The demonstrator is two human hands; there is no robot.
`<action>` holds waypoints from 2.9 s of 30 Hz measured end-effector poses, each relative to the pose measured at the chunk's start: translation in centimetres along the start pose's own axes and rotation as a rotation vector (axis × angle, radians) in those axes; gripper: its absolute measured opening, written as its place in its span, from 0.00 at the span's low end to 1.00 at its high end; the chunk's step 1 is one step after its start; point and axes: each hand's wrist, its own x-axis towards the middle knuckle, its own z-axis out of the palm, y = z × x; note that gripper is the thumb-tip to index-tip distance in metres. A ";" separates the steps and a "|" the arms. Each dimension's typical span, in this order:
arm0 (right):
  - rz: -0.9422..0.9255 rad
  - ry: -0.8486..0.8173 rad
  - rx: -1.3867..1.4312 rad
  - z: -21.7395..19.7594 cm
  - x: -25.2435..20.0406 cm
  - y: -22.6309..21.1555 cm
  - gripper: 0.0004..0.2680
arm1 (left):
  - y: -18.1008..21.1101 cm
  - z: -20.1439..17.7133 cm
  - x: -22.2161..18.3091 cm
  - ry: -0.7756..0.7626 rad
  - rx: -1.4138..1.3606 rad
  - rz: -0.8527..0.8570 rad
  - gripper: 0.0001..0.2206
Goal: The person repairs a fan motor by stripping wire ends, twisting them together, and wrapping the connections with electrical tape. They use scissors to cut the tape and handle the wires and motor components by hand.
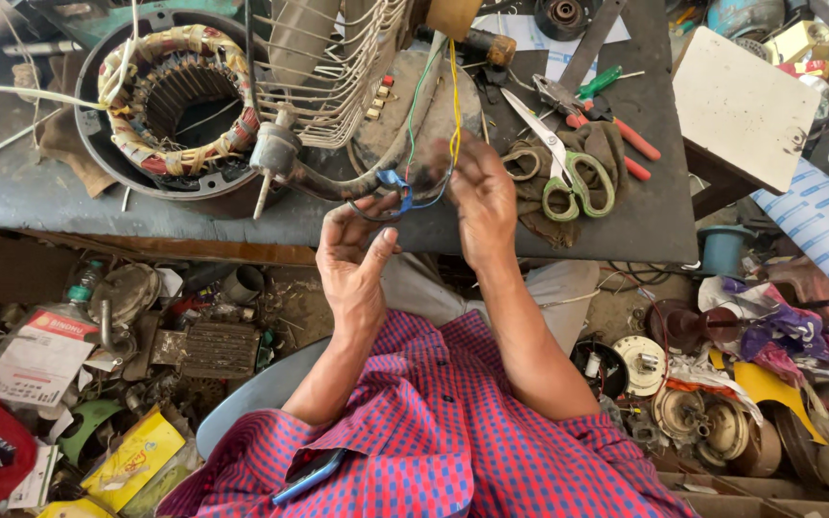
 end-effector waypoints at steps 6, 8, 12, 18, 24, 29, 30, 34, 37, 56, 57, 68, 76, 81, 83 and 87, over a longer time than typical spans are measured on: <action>-0.334 -0.044 -0.829 1.8 -1.4 -5.0 0.05 | -0.5 0.0 0.0 0.019 -0.058 -0.024 0.15; -0.397 -0.160 -1.091 3.1 -0.9 -5.8 0.08 | -0.7 0.2 0.0 0.044 -0.051 -0.011 0.15; -0.350 -0.178 -1.159 5.4 -1.2 -6.6 0.11 | -0.7 0.4 -0.1 0.064 -0.018 0.017 0.14; -0.400 -0.026 -1.189 5.3 -2.6 -6.4 0.11 | 0.2 0.1 -0.7 0.037 0.179 0.037 0.14; -0.615 0.022 -1.317 3.9 -4.0 -5.7 0.09 | 1.2 0.5 -0.9 -0.022 0.184 0.010 0.16; -0.728 -0.182 -1.095 2.8 -5.6 -4.8 0.09 | 1.8 0.3 -0.7 -0.150 0.194 -0.154 0.16; -0.751 -0.235 -1.087 2.5 -5.9 -4.5 0.10 | 1.8 0.3 -0.7 -0.191 0.194 -0.178 0.16; -0.769 -0.365 -1.124 1.4 -6.4 -3.8 0.07 | 1.4 0.4 -0.5 -0.217 0.290 -0.165 0.13; -0.749 -0.260 -1.140 -0.5 -5.2 -5.1 0.06 | 1.5 0.2 -0.5 -0.204 0.390 -0.207 0.12; -0.084 -0.286 -2.063 -8.9 2.0 -12.1 0.22 | 0.8 -0.1 -1.3 -0.260 0.486 -0.108 0.14; -0.071 -0.286 -2.062 -9.1 2.0 -12.0 0.22 | 1.0 -0.1 -1.2 -0.264 0.514 -0.099 0.14; 0.425 -0.574 -1.867 -10.9 4.6 -19.3 0.28 | -1.0 -0.7 -1.6 -0.280 0.420 -0.029 0.13; 0.790 -0.902 -1.636 -8.6 3.7 -22.0 0.32 | -2.3 -0.8 -1.9 -0.242 0.347 -0.179 0.14; 0.519 -1.171 -1.455 -6.8 5.1 -19.6 0.30 | -1.7 -0.5 -1.7 -0.303 0.292 -0.121 0.16; 0.653 -1.170 -1.447 -5.7 6.1 -18.7 0.31 | -1.5 -0.4 -1.8 -0.303 0.288 -0.121 0.16; 0.582 -1.247 -1.459 -3.3 7.8 -17.0 0.29 | -1.6 -0.2 -1.8 -0.287 0.272 -0.151 0.16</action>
